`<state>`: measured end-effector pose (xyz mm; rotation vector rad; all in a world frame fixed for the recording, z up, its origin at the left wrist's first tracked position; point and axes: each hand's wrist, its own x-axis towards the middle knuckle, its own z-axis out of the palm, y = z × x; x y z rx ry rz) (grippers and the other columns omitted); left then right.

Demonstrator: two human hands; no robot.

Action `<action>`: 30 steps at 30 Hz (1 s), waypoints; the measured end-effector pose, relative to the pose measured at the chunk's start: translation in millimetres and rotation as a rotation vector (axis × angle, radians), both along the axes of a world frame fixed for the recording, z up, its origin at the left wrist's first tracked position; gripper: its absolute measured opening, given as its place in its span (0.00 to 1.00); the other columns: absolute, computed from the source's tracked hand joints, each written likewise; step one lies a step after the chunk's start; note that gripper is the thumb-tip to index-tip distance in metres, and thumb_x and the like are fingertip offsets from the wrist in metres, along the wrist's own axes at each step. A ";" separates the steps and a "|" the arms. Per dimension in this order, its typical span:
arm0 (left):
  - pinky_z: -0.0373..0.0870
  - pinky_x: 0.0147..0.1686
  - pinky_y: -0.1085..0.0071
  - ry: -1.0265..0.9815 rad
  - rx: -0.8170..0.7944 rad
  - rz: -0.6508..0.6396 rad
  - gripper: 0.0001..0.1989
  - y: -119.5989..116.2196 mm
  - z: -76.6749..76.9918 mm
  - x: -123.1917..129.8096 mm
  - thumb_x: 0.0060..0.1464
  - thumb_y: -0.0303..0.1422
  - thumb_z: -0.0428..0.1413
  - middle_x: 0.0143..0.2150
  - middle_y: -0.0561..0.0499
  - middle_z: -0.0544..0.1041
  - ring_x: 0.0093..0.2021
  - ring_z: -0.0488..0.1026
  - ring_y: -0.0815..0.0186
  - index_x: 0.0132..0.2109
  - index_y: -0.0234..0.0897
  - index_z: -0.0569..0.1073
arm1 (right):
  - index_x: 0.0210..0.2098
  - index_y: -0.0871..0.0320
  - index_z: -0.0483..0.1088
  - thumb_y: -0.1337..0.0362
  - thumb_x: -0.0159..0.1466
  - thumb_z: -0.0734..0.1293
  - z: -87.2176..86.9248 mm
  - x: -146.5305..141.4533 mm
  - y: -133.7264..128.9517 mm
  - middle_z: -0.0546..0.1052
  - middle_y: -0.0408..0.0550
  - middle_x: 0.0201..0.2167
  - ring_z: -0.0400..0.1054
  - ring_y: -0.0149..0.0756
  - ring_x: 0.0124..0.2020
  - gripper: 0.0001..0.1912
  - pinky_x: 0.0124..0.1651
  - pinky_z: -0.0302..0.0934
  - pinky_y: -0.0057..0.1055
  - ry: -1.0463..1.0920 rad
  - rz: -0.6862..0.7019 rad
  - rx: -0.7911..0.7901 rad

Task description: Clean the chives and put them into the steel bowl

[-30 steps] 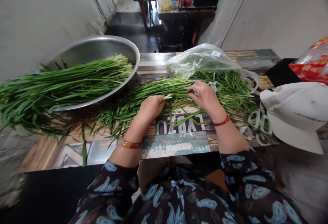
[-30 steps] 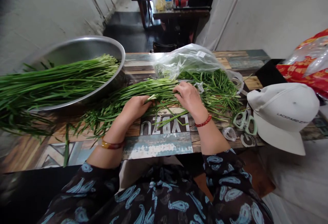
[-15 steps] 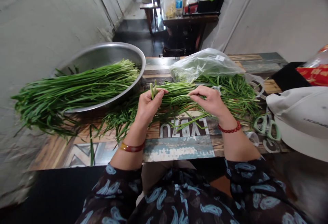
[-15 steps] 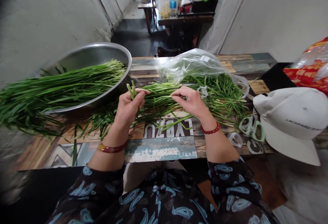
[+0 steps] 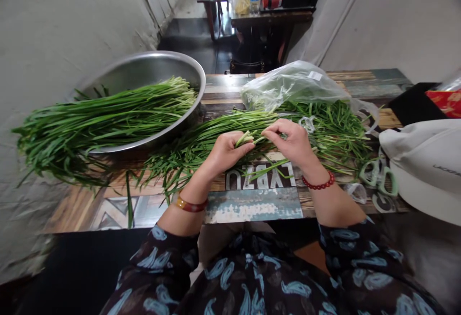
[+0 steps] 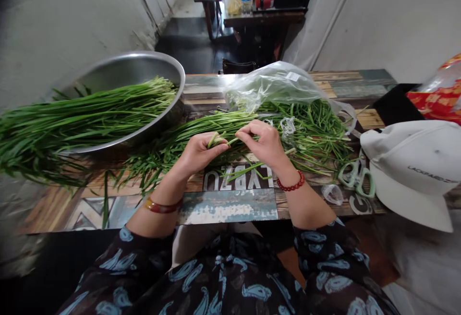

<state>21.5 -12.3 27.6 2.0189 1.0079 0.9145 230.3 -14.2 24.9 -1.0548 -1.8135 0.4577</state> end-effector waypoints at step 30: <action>0.61 0.34 0.72 0.053 0.003 -0.038 0.16 0.8 8.9 -6.3 0.63 0.39 0.50 0.27 0.53 0.68 0.30 0.64 0.69 0.30 0.35 0.69 | 0.29 0.55 0.77 0.67 0.60 0.70 -1.1 52.1 13.3 0.79 0.48 0.33 0.70 0.42 0.39 0.04 0.45 0.58 0.38 -0.699 -0.066 -0.190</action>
